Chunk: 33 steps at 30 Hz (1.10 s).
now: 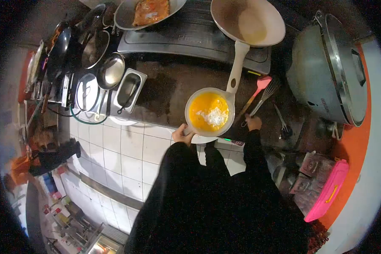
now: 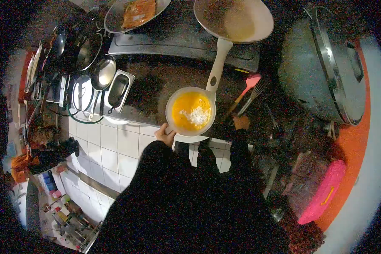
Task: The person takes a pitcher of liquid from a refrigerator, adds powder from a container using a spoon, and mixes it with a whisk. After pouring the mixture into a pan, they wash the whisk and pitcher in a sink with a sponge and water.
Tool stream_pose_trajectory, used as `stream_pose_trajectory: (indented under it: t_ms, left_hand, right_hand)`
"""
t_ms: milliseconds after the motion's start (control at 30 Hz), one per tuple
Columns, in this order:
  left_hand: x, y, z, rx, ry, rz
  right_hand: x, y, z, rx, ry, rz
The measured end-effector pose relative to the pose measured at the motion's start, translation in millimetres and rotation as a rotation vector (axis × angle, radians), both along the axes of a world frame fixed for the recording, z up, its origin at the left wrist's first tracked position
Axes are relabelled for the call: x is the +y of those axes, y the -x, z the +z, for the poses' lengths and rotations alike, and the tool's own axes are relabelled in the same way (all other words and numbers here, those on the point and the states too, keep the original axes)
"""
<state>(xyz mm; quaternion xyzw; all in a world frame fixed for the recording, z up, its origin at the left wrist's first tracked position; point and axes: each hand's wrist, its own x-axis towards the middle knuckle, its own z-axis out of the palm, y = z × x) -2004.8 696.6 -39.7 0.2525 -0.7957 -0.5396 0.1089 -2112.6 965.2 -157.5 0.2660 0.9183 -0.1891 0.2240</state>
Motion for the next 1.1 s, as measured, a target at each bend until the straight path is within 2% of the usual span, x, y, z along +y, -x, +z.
stream_pose_trajectory:
  t_ms: [33, 67, 100, 167, 200, 233, 267, 300, 400, 433, 467, 533, 567, 667, 733, 767, 800, 833, 867, 933, 967, 1033, 1067, 1100]
  left_hand:
    - [-5.2, -1.4, -10.9, 0.035, 0.201, 0.010]
    - [-10.5, -0.1, -4.8, -0.041, 0.080, 0.003]
    - [-13.2, 0.8, -2.2, 0.041, 0.092, 0.010]
    - [-22.4, 2.0, 2.0, 0.121, 0.101, 0.020]
    - [-29.0, 2.5, 4.2, 0.082, 0.081, 0.003]
    - [-39.8, 2.4, 5.5, 0.038, 0.059, -0.018]
    - [-44.2, 3.0, 5.8, 0.037, 0.061, -0.014]
    - [-53.7, 3.5, 3.9, 0.048, 0.063, -0.014]
    - [-85.4, 12.9, -0.1, 0.123, -0.008, 0.002]
    - [-90.5, 17.0, 3.4, 0.112, 0.008, 0.001]
    - [-96.0, 20.9, 5.9, 0.098, 0.026, 0.000]
    - [-110.9, 30.5, 6.4, 0.101, 0.062, -0.017]
    - [-118.1, 34.2, 6.5, 0.101, 0.100, -0.034]
    - [-136.3, 44.0, -5.0, 0.089, 0.119, -0.102]
    - [-139.4, 53.4, 0.7, 0.119, 0.089, -0.110]
    - [-141.7, 58.2, -0.8, 0.165, 0.060, -0.126]
    - [-142.9, 61.9, -2.1, 0.213, 0.032, -0.139]
    - [-143.6, 65.0, 3.1, 0.186, 0.059, -0.151]
    - [-143.8, 67.3, 6.4, 0.189, 0.056, -0.148]
    - [-144.7, 73.5, 10.8, 0.210, 0.054, -0.181]
    - [-144.4, 76.1, 3.9, 0.236, 0.046, -0.177]
    - [-144.3, 79.3, -1.8, 0.222, 0.062, -0.188]
    - [-144.1, 83.3, -4.1, 0.212, 0.077, -0.186]
    - [-143.3, 85.5, -6.9, 0.218, 0.057, -0.198]
  right_hand:
    - [4.8, -7.8, 5.9, 0.170, 0.172, -0.016]
    - [7.1, -11.7, 20.0, 0.347, 0.342, -0.030]
    - [0.3, -19.0, 43.2, 0.322, 0.533, -0.324]
    - [52.7, -38.1, -12.6, 0.308, 0.667, -0.208]
    - [33.6, -44.5, 60.6, 0.277, 1.003, -0.478]
    - [23.9, -52.8, 86.7, 0.356, 0.922, -0.604]
    - [42.2, -60.9, 96.4, 0.302, 0.972, -0.457]
    - [49.1, -71.2, 109.4, 0.363, 0.729, -0.345]
    - [70.3, -95.2, 125.4, 0.542, 0.704, -0.387]
    - [98.8, -100.1, 112.8, 0.672, 0.407, -0.090]
    - [57.7, -86.0, 180.4, 0.629, 0.248, -0.125]
    - [67.1, -80.6, 179.7, 0.842, 0.138, 0.018]
    - [54.5, -74.1, 185.5, 0.842, 0.138, 0.019]
    - [1.8, -32.3, 194.1, 0.998, 0.111, -0.055]
    - [-22.9, -10.2, 168.5, 1.288, 0.607, -0.116]
    - [-29.4, -1.8, 148.6, 1.291, 0.603, -0.108]
    - [-33.6, 6.4, 125.1, 1.426, 0.592, -0.193]
    - [-35.8, 13.2, 114.2, 1.560, 0.581, -0.281]
    - [-37.5, 18.5, 118.8, 1.562, 0.581, -0.276]
    - [-44.4, 25.8, 147.4, 1.630, 0.416, -0.858]
    - [-58.8, 18.6, 189.4, 1.527, 0.219, -0.820]
    - [-25.1, -13.3, 201.6, 1.690, 0.200, -0.449]
    - [-60.4, -23.3, 254.9, 1.533, 0.364, -0.921]
    - [-14.3, -52.1, 224.1, 1.649, 0.253, -0.276]
